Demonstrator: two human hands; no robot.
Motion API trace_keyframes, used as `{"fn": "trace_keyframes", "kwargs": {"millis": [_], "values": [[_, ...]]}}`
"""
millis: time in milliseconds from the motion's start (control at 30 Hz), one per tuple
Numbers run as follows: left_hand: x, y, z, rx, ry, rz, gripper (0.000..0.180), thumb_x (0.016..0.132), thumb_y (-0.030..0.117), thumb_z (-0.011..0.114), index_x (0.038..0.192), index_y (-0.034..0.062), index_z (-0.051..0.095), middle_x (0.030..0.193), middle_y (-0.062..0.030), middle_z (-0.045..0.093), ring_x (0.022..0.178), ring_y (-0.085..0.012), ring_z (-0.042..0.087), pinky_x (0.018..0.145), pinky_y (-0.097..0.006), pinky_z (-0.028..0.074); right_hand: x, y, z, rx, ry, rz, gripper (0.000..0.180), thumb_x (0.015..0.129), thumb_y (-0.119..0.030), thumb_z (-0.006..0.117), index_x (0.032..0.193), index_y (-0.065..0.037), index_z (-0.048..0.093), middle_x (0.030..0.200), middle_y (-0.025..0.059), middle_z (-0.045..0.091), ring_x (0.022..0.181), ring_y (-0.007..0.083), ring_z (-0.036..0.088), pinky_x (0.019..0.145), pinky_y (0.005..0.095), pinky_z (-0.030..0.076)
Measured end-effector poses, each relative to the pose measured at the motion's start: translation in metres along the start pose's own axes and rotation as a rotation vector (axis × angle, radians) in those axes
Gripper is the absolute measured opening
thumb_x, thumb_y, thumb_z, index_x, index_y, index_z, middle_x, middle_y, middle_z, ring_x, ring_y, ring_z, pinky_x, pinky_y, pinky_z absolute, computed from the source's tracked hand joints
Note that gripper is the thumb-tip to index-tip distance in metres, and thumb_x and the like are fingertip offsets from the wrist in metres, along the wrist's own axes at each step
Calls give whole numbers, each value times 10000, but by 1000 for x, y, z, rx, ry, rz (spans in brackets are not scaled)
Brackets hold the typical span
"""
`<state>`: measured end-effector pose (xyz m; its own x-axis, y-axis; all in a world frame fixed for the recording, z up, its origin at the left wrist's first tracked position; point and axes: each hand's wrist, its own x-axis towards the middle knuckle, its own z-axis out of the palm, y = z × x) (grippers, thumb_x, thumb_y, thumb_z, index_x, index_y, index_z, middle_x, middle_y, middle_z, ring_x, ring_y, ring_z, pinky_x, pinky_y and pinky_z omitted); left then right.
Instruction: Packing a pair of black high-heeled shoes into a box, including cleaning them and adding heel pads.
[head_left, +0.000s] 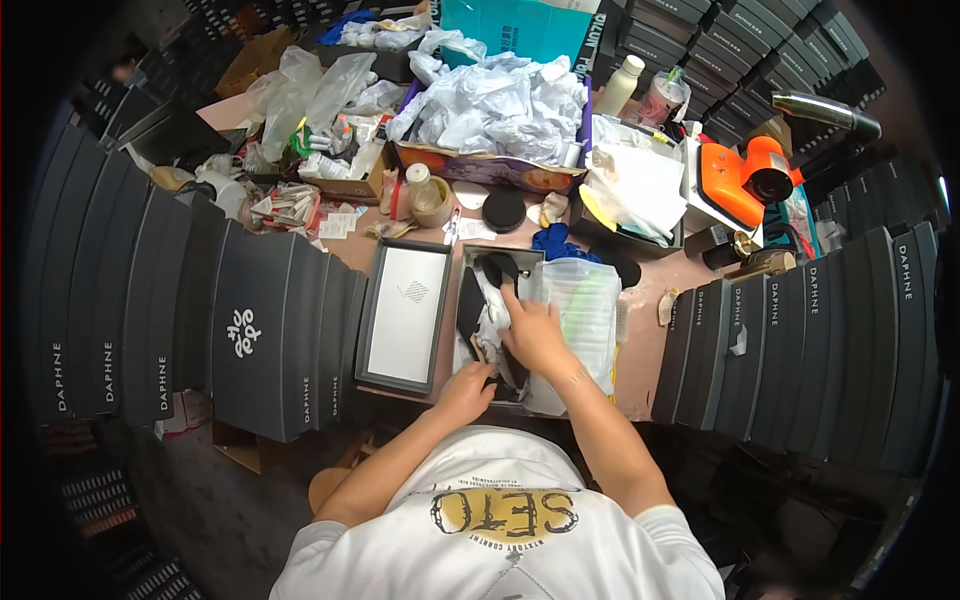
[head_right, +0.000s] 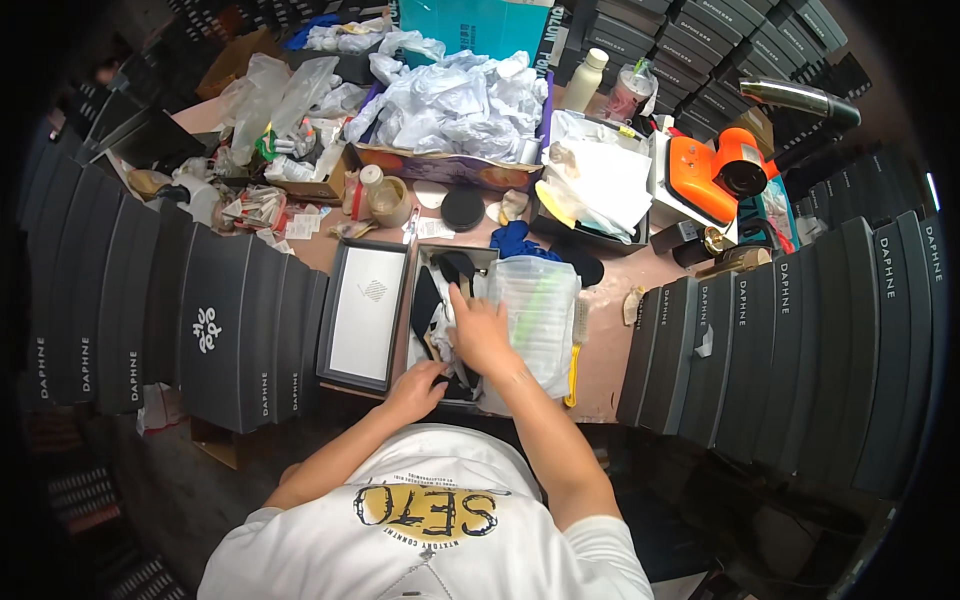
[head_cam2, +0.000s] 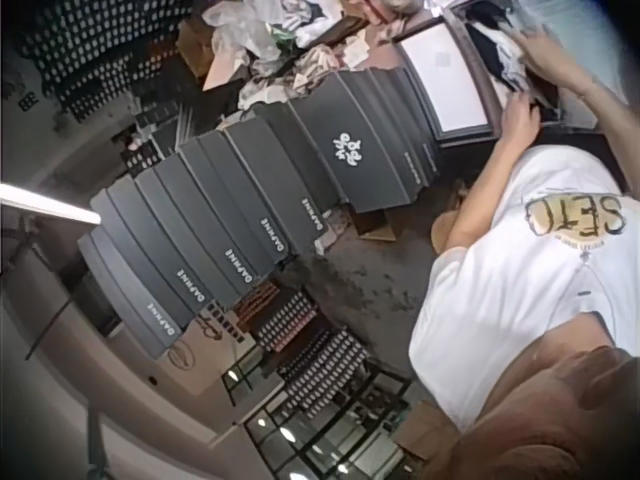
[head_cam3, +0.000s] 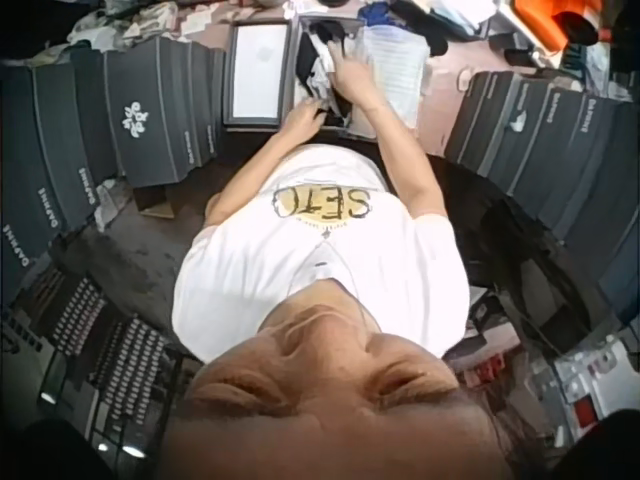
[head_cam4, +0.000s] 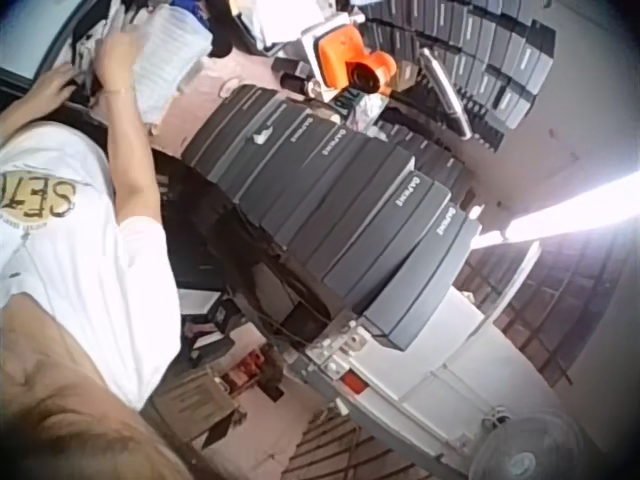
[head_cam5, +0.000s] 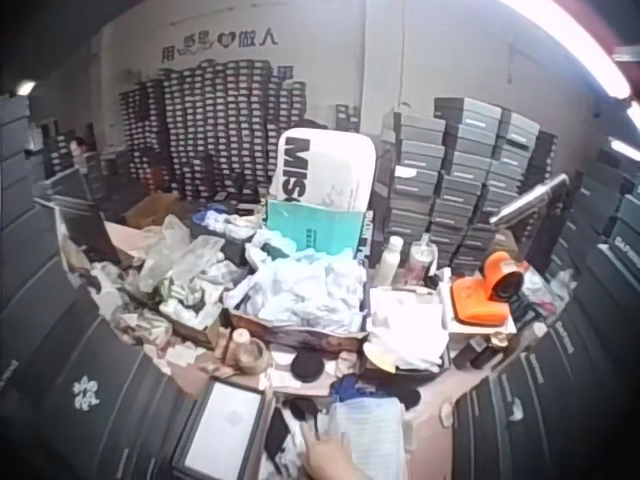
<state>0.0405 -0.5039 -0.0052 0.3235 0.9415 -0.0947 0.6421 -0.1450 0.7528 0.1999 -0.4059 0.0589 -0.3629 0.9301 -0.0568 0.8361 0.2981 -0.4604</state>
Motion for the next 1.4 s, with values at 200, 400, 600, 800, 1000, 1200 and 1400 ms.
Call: {"fn": "trace_keyframes", "kwargs": {"millis": [200,400,600,800,1000,1200,1400], "values": [[-21,-15,-43,-367,112,-181,309,846,70,650,1134,-27,595,955,-132,622,785,-162,628,693,-263,513,18,32,64,-593,-214,-120,199,826,-160,536,971,-137,670,893,134,677,984,345,600,1072,662,114],[-3,-10,-89,-347,176,-149,294,858,118,652,1115,-19,613,998,-121,631,816,-164,629,709,-268,515,33,31,48,-534,-217,-37,156,802,-132,545,879,-103,677,821,122,681,842,308,655,911,634,347],[40,40,-156,-75,350,290,364,830,183,689,1133,-1,608,1141,-173,607,1103,-316,562,941,-380,446,44,36,-53,-173,-118,-182,106,756,-87,569,759,-29,657,726,196,643,736,360,648,660,402,531],[83,54,-186,-259,-512,34,568,967,508,420,1197,17,591,1135,-119,639,1093,-223,571,935,-335,424,-6,-60,-93,-102,-284,-747,97,765,-96,562,848,-69,605,741,75,564,711,247,637,658,359,531],[-29,-16,-105,-1368,-680,-485,986,825,789,274,1334,-46,411,1265,-172,540,1174,-265,534,997,-399,431,23,-38,-45,705,-202,-279,243,856,-145,629,1047,5,620,946,160,662,816,324,638,727,367,520],[-52,-56,-120,-1493,-217,-596,535,994,401,404,1285,-45,454,1232,-167,568,966,-273,641,860,-418,542,-2,28,92,351,-204,-21,481,766,-217,710,1195,-58,560,1053,214,591,932,372,617,811,402,504],[-8,-23,-108,-1566,-46,-559,658,947,610,329,1260,48,467,1097,-112,594,872,-232,631,798,-376,532,-19,4,13,1354,-254,358,421,863,-73,619,1267,-50,502,1086,98,594,945,159,606,773,292,518]]}}
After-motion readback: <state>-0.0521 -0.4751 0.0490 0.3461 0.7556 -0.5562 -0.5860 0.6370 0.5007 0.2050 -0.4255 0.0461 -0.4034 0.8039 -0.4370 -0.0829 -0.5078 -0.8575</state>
